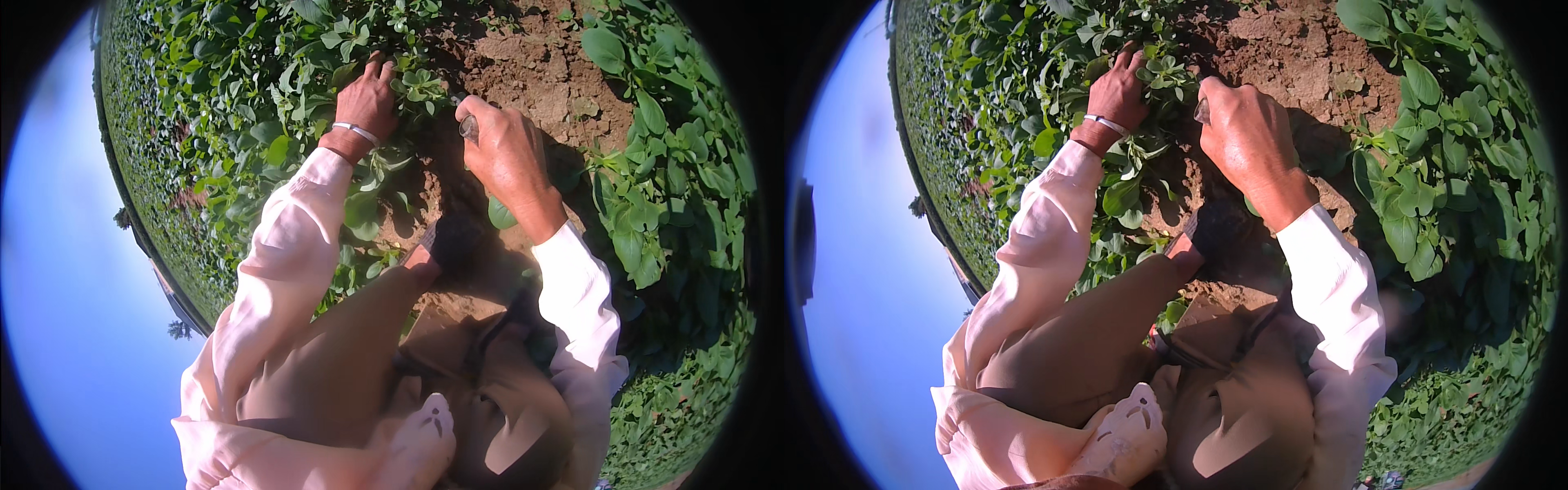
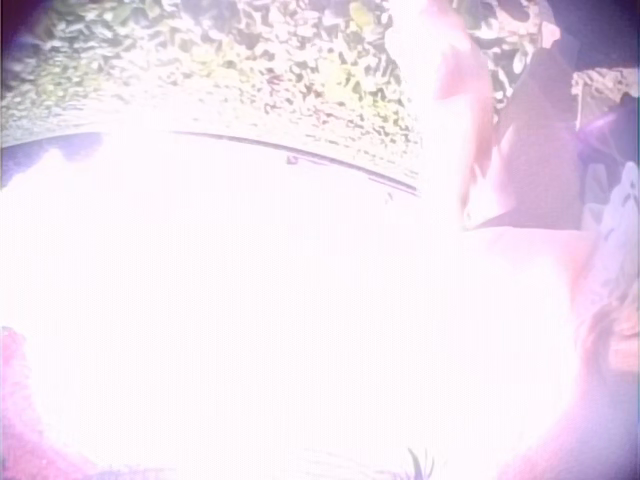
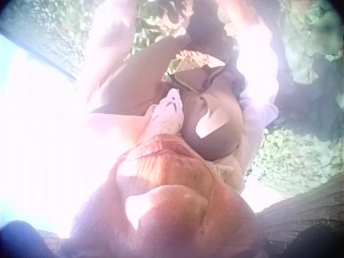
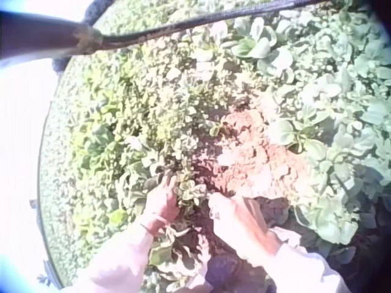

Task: The person uses a knife to cut green leaves from plants in a field and places the leaves into a yellow bucket by hand.

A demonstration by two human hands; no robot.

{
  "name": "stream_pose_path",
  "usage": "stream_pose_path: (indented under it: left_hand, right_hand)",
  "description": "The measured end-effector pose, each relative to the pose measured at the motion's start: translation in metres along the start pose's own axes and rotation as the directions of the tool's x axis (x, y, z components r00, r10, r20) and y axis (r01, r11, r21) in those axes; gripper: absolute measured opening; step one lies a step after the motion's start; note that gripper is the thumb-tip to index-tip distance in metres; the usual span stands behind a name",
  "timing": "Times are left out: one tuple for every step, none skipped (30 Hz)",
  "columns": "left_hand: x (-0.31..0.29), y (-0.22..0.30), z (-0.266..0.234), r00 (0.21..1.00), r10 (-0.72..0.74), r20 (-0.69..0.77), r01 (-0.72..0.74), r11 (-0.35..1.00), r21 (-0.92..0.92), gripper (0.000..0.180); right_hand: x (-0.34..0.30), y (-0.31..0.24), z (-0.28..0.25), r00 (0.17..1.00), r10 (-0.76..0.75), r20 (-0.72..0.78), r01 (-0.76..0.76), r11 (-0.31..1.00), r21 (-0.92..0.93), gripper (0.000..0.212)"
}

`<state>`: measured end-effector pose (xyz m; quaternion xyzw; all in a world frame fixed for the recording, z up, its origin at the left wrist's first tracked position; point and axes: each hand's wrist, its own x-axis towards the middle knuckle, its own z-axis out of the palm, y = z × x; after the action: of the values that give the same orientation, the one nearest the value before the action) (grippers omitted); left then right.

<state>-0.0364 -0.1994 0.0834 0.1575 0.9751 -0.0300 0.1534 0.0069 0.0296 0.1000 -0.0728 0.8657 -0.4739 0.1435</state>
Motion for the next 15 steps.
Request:
stream_pose_path:
  left_hand:
    - [0.005, -0.001, 0.006, 1.0, -0.021, -0.012, 0.021, 0.999, 0.028, 0.052]
    - [0.01, -0.003, 0.01, 0.994, -0.056, 0.089, 0.057, 0.998, -0.01, 0.046]
    - [0.012, -0.007, 0.014, 0.977, -0.092, 0.193, 0.101, 0.994, -0.039, 0.04]
    - [0.009, -0.007, 0.02, 0.977, -0.155, 0.145, 0.164, 0.985, -0.051, 0.037]
    - [0.005, -0.007, 0.028, 0.971, -0.217, 0.096, 0.223, 0.972, -0.066, 0.034]
    - [-0.001, -0.006, 0.029, 0.955, -0.294, 0.047, 0.297, 0.951, -0.084, 0.031]
    - [-0.008, -0.007, 0.028, 0.96, -0.28, 0.003, 0.278, 0.951, -0.134, 0.031]
    - [-0.019, -0.006, 0.025, 0.963, -0.267, -0.042, 0.256, 0.949, -0.183, 0.031]
    - [-0.027, -0.001, 0.021, 0.965, -0.25, -0.085, 0.223, 0.944, -0.243, 0.031]
    - [-0.034, 0.002, 0.018, 0.967, -0.16, -0.199, 0.108, 0.963, -0.248, 0.031]
    - [-0.045, 0.002, 0.021, 0.974, -0.097, -0.203, 0.034, 0.956, -0.292, 0.036]
    - [-0.055, 0.005, 0.022, 0.971, -0.031, -0.239, -0.035, 0.962, -0.269, 0.038]
    - [-0.066, 0.009, 0.025, 0.962, 0.032, -0.27, -0.101, 0.963, -0.248, 0.041]
    - [-0.077, 0.012, 0.028, 0.984, 0.035, -0.177, -0.084, 0.956, -0.28, 0.045]
    - [-0.082, 0.018, 0.025, 0.99, 0.078, -0.118, -0.111, 0.945, -0.306, 0.045]
  right_hand:
    - [0.008, 0.001, 0.008, 0.999, -0.019, -0.032, 0.018, 1.0, -0.026, 0.009]
    - [0.019, 0.004, 0.023, 0.997, -0.039, -0.064, 0.035, 0.998, -0.053, 0.009]
    - [0.029, 0.002, 0.035, 0.994, -0.061, -0.091, 0.055, 0.996, -0.075, 0.009]
    - [0.034, 0.002, 0.041, 0.997, -0.029, -0.073, 0.022, 0.995, -0.097, 0.01]
    - [0.034, 0.005, 0.042, 0.997, -0.003, -0.081, 0.003, 1.0, -0.002, 0.012]
    - [0.035, 0.009, 0.042, 0.997, 0.011, -0.075, -0.004, 0.996, 0.095, 0.013]
    - [0.035, 0.013, 0.04, 0.997, 0.026, -0.067, -0.013, 0.982, 0.19, 0.014]
    - [0.027, 0.016, 0.035, 0.997, 0.038, -0.061, -0.025, 0.981, 0.19, 0.018]
    - [0.018, 0.019, 0.023, 0.996, 0.082, -0.04, -0.071, 0.973, 0.221, 0.02]
    - [0.008, 0.021, 0.011, 0.992, 0.123, -0.023, -0.114, 0.966, 0.233, 0.018]
    - [-0.002, 0.023, 0.0, 0.986, 0.164, -0.007, -0.157, 0.957, 0.245, 0.017]
    - [-0.014, 0.025, -0.01, 0.982, 0.184, -0.042, -0.166, 0.947, 0.275, 0.014]
    - [-0.026, 0.026, -0.018, 0.976, 0.206, -0.072, -0.175, 0.937, 0.303, 0.012]
    - [-0.037, 0.027, -0.026, 0.976, 0.184, -0.113, -0.146, 0.947, 0.285, 0.01]
    - [-0.049, 0.03, -0.035, 0.969, 0.23, -0.087, -0.198, 0.941, 0.275, 0.01]
